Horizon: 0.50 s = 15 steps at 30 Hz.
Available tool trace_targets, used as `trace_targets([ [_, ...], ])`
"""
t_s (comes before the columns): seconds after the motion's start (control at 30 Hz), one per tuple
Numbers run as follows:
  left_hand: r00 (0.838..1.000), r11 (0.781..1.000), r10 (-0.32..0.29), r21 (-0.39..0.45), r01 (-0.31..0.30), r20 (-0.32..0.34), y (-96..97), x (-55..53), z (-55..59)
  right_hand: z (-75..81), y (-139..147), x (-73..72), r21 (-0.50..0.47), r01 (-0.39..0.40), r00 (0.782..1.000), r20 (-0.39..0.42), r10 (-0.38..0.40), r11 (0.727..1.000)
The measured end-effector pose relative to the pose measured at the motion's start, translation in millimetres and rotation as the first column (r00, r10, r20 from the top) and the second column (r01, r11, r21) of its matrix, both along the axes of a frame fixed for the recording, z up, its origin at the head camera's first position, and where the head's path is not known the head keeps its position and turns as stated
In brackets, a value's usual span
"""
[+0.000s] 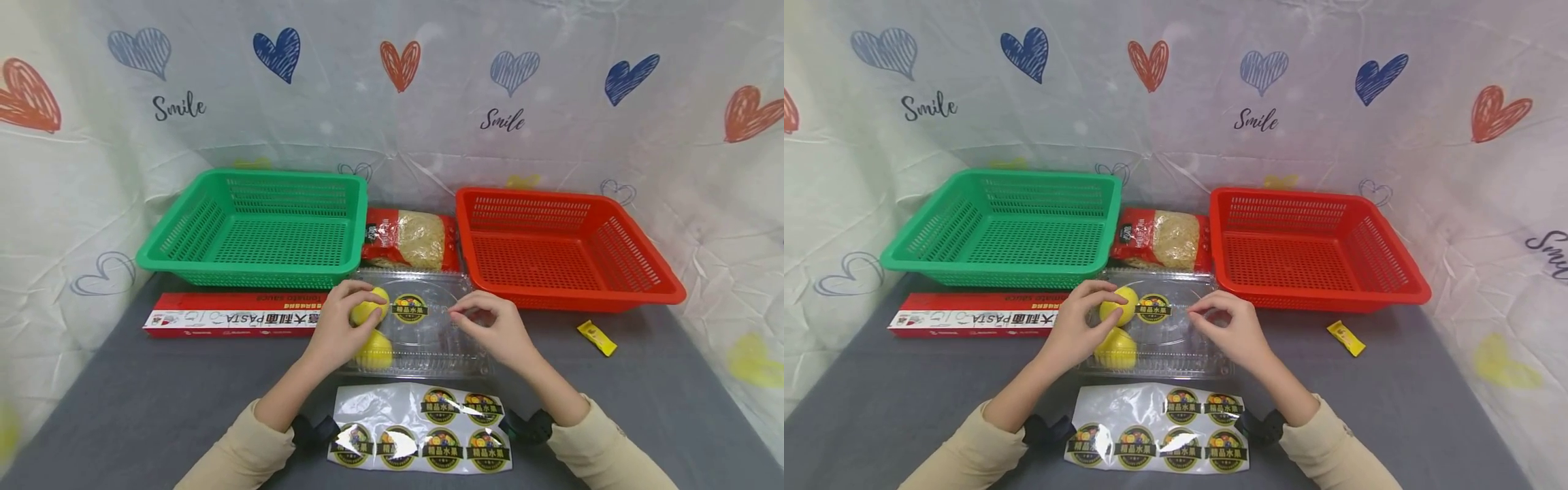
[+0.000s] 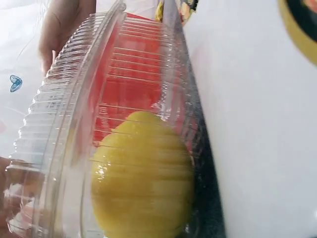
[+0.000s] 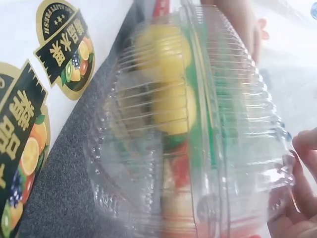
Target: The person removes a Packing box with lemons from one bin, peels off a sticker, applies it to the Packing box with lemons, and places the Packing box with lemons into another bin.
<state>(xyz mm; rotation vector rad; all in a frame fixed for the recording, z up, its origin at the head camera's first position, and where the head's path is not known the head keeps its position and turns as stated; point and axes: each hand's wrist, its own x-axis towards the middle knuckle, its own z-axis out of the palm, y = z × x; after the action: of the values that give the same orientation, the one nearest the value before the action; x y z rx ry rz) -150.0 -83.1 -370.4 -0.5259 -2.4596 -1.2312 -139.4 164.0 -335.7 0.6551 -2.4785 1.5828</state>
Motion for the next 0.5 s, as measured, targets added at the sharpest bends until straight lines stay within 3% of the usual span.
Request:
trace_targets([
  [0.13,1.000,1.000,0.015,0.021,-0.015,0.020,-1.8,1.4,-3.5,2.2,7,4.9,-0.026,0.026,1.000,0.012,-0.026,0.999],
  [0.5,0.996,0.996,0.031,0.076,-0.037,0.089,-6.1,6.8,-10.8,-20.7,42,-3.0,-0.123,0.109,0.994,0.039,-0.105,0.986],
])
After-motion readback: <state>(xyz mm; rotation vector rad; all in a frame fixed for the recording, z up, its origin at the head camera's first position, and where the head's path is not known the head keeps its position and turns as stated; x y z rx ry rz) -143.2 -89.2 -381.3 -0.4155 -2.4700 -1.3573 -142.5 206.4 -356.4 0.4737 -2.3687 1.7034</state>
